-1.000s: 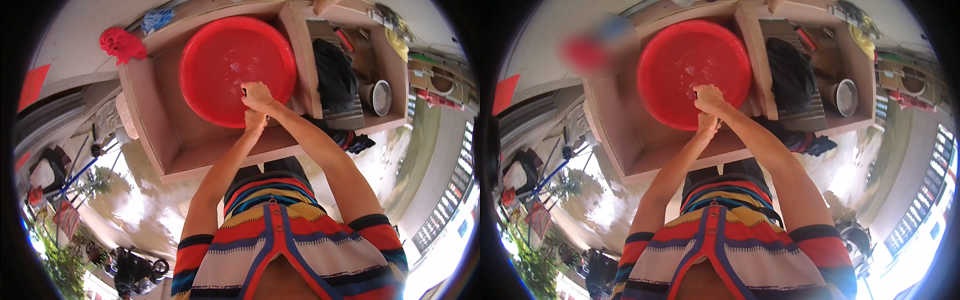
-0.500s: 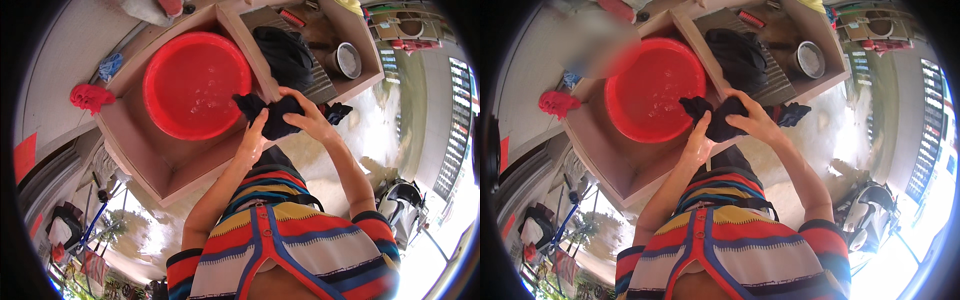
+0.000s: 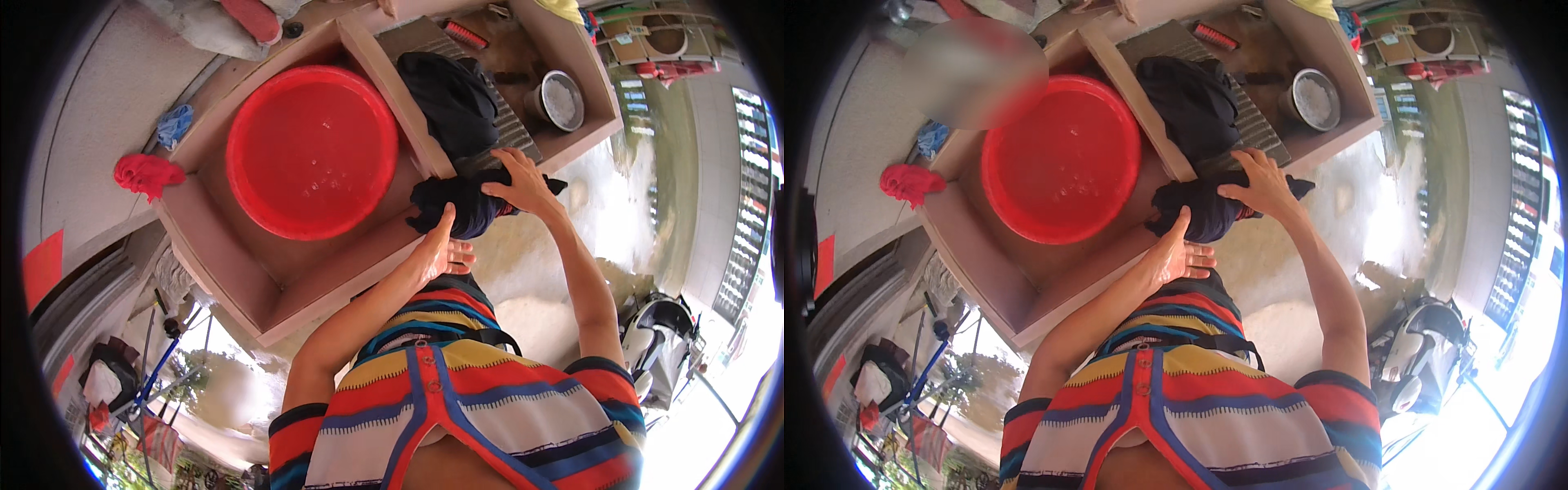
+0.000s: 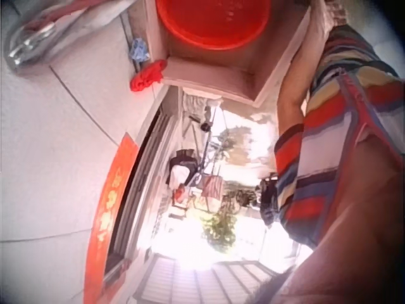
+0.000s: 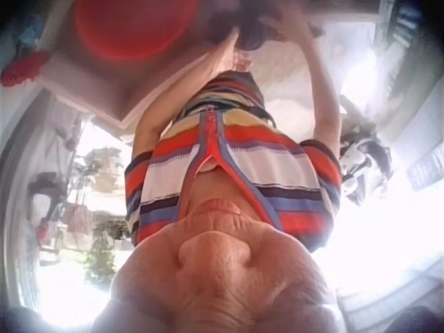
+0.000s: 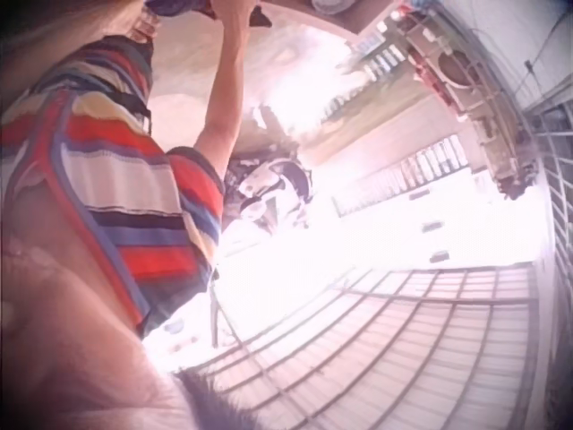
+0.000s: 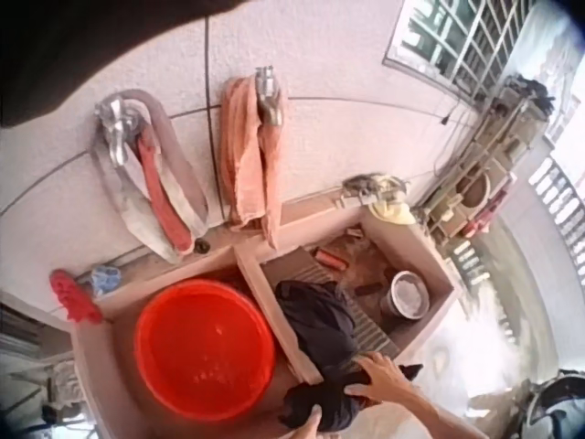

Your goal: The person washes a striped towel and a black garment by hand in a red basin filled with soapy water. They scrub and rinse the items, then wring them out. The person hangs the towel on a drying rack using a hanger and later hangs the black garment on the same rack.

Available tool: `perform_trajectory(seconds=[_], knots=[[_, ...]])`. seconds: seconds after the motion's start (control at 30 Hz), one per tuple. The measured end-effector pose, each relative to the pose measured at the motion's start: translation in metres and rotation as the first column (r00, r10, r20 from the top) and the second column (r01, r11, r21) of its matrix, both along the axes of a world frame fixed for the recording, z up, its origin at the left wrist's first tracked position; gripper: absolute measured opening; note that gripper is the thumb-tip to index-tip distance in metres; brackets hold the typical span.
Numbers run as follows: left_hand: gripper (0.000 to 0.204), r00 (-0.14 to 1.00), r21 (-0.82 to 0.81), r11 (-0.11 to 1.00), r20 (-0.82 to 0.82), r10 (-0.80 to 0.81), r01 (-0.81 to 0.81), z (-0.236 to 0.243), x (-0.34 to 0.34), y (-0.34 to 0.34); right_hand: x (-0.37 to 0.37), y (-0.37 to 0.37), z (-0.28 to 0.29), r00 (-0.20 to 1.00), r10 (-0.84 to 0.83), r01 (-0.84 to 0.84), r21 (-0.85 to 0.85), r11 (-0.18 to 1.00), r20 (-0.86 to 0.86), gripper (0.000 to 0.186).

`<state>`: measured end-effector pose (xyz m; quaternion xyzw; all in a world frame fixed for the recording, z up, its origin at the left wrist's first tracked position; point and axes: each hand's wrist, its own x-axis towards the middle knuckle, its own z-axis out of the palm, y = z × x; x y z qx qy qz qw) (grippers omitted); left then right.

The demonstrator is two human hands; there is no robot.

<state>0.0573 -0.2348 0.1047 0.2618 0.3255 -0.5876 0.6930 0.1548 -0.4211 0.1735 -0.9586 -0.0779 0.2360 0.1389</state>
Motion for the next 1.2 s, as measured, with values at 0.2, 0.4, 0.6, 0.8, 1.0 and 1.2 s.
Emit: perform_trajectory(seconds=[0.2,0.4,0.6,0.8,1.0,1.2], knots=[[0.107,0.986,-0.205,0.965,-0.006,-0.169,0.164,0.023,0.007,0.041,0.044,0.027,0.008,0.941,-0.019,-0.023,0.122,0.992,0.339,0.097],[0.056,0.988,-0.271,0.956,0.067,0.138,-0.116,0.022,0.024,0.061,0.083,0.038,-0.070,0.954,-0.134,0.058,0.273,0.960,0.267,0.101],[0.043,0.863,-0.172,0.903,0.269,0.428,-0.394,0.006,0.048,0.080,0.115,0.061,0.032,0.954,-0.275,0.149,0.613,0.776,0.116,0.060],[0.100,0.269,0.099,0.773,0.958,0.096,-0.627,0.048,0.063,0.096,0.077,0.150,0.136,0.983,-0.095,0.182,0.837,0.516,-0.155,0.056],[0.046,0.382,0.151,0.537,0.855,0.351,-0.830,-0.022,0.026,0.183,0.078,0.218,0.045,0.951,0.111,0.162,0.771,0.616,-0.289,0.054],[0.031,0.683,0.553,0.404,0.540,0.492,-0.729,-0.061,-0.019,0.222,0.085,0.237,-0.062,0.974,0.054,0.066,0.500,0.864,-0.221,0.055]])
